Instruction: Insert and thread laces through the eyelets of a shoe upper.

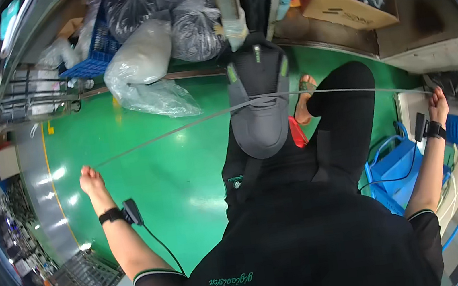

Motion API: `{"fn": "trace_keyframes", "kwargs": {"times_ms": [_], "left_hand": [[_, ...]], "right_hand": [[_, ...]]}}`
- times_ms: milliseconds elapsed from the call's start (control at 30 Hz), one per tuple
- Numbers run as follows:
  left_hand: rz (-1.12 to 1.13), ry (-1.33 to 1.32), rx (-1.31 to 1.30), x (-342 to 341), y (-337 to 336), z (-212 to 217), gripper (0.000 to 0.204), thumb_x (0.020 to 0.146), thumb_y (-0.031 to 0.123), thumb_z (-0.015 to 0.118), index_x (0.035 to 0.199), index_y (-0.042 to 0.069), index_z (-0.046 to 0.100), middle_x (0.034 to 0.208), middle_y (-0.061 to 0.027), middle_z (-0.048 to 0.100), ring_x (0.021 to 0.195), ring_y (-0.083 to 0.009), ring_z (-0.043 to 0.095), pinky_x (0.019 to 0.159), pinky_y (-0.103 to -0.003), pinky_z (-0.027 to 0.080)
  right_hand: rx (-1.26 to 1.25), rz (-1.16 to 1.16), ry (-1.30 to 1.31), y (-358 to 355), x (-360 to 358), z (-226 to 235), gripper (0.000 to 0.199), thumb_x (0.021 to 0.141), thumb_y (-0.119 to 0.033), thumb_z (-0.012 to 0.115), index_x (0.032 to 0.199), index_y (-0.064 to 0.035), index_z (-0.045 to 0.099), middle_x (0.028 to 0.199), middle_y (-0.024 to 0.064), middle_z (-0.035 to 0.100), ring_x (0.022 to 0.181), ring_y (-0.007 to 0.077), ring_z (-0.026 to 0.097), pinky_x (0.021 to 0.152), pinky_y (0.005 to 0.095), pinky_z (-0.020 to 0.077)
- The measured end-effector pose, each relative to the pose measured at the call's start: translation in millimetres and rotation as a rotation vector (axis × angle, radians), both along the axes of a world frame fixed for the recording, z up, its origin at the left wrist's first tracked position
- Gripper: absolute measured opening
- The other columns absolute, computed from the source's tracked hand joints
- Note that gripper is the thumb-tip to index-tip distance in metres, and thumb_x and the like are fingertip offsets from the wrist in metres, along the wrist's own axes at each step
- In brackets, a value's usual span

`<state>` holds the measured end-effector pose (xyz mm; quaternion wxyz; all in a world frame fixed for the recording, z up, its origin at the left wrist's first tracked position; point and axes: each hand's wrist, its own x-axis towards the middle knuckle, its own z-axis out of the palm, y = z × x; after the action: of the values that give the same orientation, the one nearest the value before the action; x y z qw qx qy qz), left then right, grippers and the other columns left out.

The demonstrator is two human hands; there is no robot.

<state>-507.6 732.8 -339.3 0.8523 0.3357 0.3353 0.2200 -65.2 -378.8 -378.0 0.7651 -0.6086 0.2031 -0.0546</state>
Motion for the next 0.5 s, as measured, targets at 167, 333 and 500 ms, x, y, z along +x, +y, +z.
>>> {"fn": "trace_keyframes", "kwargs": {"times_ms": [167, 333, 500], "left_hand": [[-0.198, 0.371, 1.175, 138, -183, -82, 0.023, 0.091, 0.009, 0.05, 0.107, 0.002, 0.065, 0.088, -0.0063, 0.07, 0.082, -0.0199, 0.063, 0.071, -0.035, 0.051], [-0.525, 0.171, 1.219, 238, -386, -37, 0.007, 0.091, 0.008, 0.059, 0.092, 0.001, 0.06, 0.075, -0.0067, 0.06, 0.072, -0.0161, 0.058, 0.068, -0.028, 0.047], [-0.509, 0.184, 0.88, 238, -413, -36, 0.009, 0.093, 0.008, 0.058, 0.085, 0.003, 0.058, 0.07, 0.0023, 0.052, 0.066, -0.0045, 0.046, 0.06, -0.022, 0.039]], "right_hand": [[-0.342, 0.453, -0.059, 368, -66, 35, 0.027, 0.099, -0.021, 0.049, 0.114, -0.0013, 0.058, 0.096, 0.0096, 0.071, 0.077, 0.0131, 0.064, 0.068, 0.024, 0.048], [-0.584, 0.858, -0.128, 480, -120, 9, 0.009, 0.09, -0.007, 0.059, 0.087, -0.0021, 0.066, 0.065, 0.0023, 0.064, 0.059, 0.0073, 0.058, 0.061, 0.0241, 0.0468], [-0.675, 0.946, -0.025, 483, -117, 19, 0.014, 0.09, -0.014, 0.06, 0.085, -0.0017, 0.064, 0.063, 0.0054, 0.062, 0.057, 0.015, 0.058, 0.061, 0.0309, 0.0471]]}}
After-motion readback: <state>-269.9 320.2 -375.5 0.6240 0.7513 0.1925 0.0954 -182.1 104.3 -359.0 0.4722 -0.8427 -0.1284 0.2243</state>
